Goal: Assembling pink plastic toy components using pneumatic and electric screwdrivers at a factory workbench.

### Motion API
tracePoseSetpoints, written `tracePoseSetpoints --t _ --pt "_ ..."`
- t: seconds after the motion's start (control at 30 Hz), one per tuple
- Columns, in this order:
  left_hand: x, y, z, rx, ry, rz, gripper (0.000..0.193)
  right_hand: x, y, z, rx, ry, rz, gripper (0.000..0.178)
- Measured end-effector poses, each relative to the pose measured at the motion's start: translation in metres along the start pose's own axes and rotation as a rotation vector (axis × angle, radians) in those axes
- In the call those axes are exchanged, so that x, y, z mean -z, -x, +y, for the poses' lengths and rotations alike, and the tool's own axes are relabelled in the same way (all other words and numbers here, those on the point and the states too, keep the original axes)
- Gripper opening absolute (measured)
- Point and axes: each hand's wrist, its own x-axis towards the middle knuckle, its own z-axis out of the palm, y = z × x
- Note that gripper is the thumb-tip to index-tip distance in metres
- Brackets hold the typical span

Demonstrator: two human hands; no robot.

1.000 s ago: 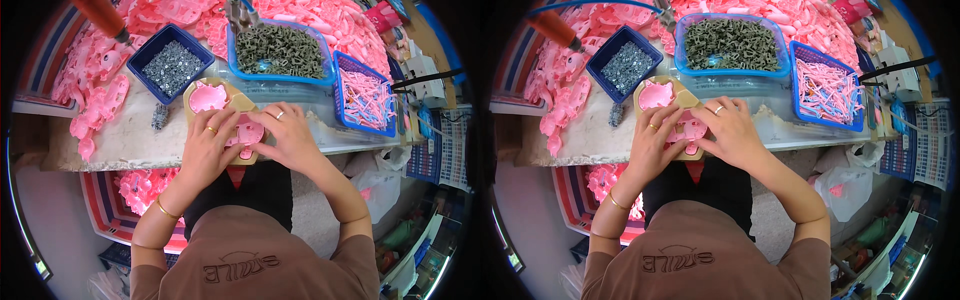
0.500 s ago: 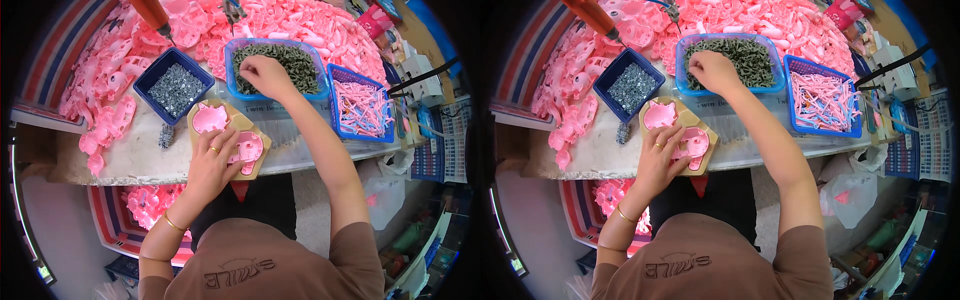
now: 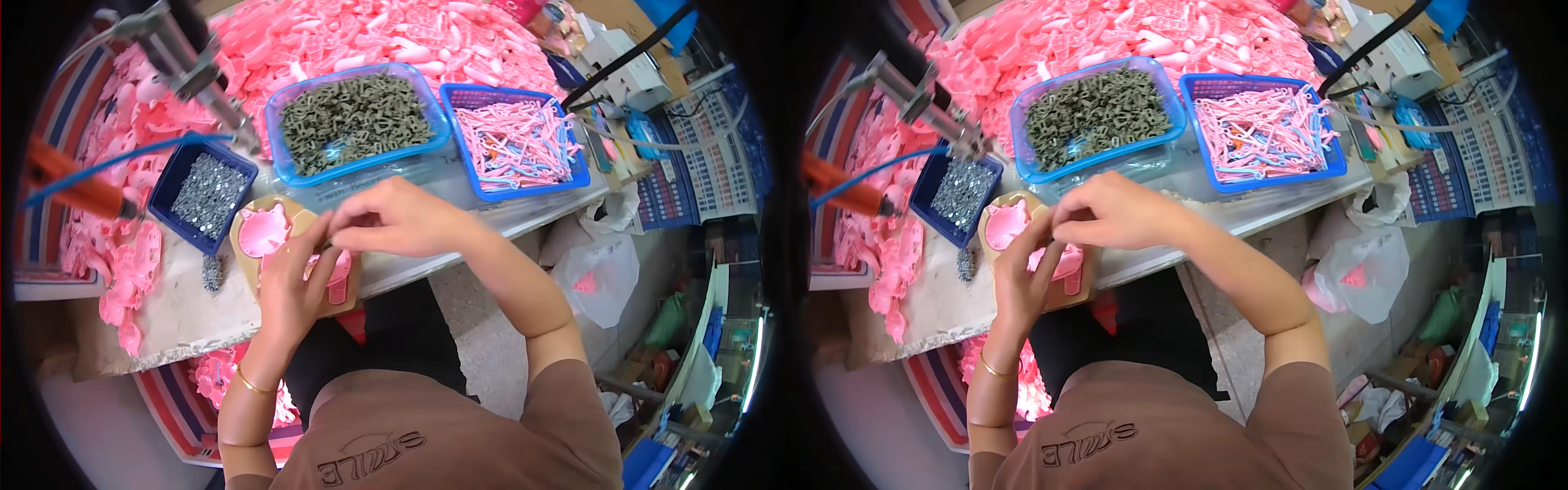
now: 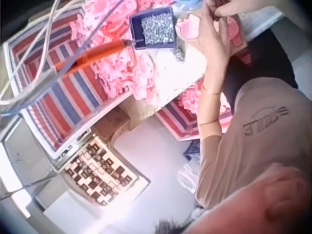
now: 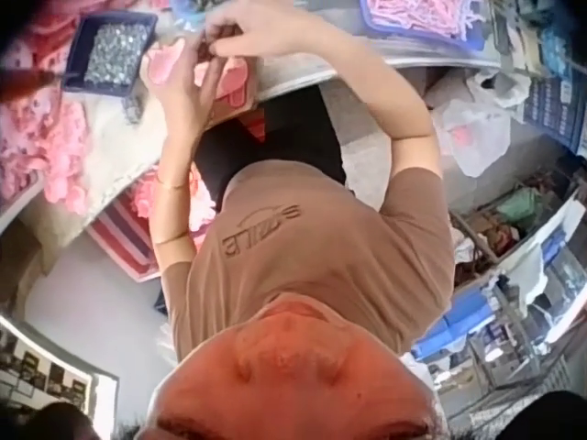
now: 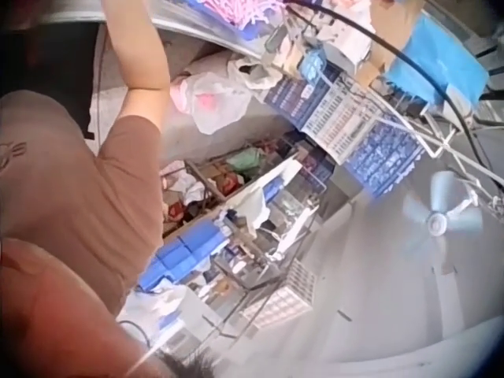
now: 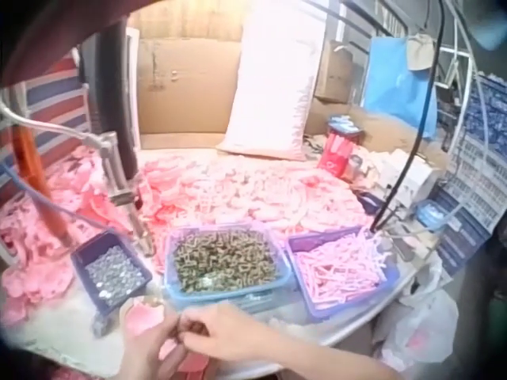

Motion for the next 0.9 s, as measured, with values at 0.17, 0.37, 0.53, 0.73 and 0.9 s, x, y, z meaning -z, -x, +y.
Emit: tracePoseSetpoints --t 0.17,0.37,0.53,0.73,0.9 --pt "0.007 0.012 0.007 0.133 0.094 0.003 0.022 0.088 0.044 0.068 -0.220 0.284 0.566 0.019" --pt "0.003 0.012 0.005 0.396 0.351 -0.055 0.021 0.157 0.052 0.139 -0.252 0.980 0.805 0.018" --pt "0.007 0.012 0.009 0.486 0.571 -0.023 0.022 0.156 0.040 0.146 -0.330 1.071 0.734 0.016" --pt "0.016 0.016 0.001 0.557 0.619 0.023 0.021 0.166 0.051 0.127 -0.157 0.450 0.697 0.022" --pt "0.008 0.014 -0.008 0.635 0.725 0.070 0.020 0.073 0.035 0.032 -0.199 0.006 0.265 0.016"
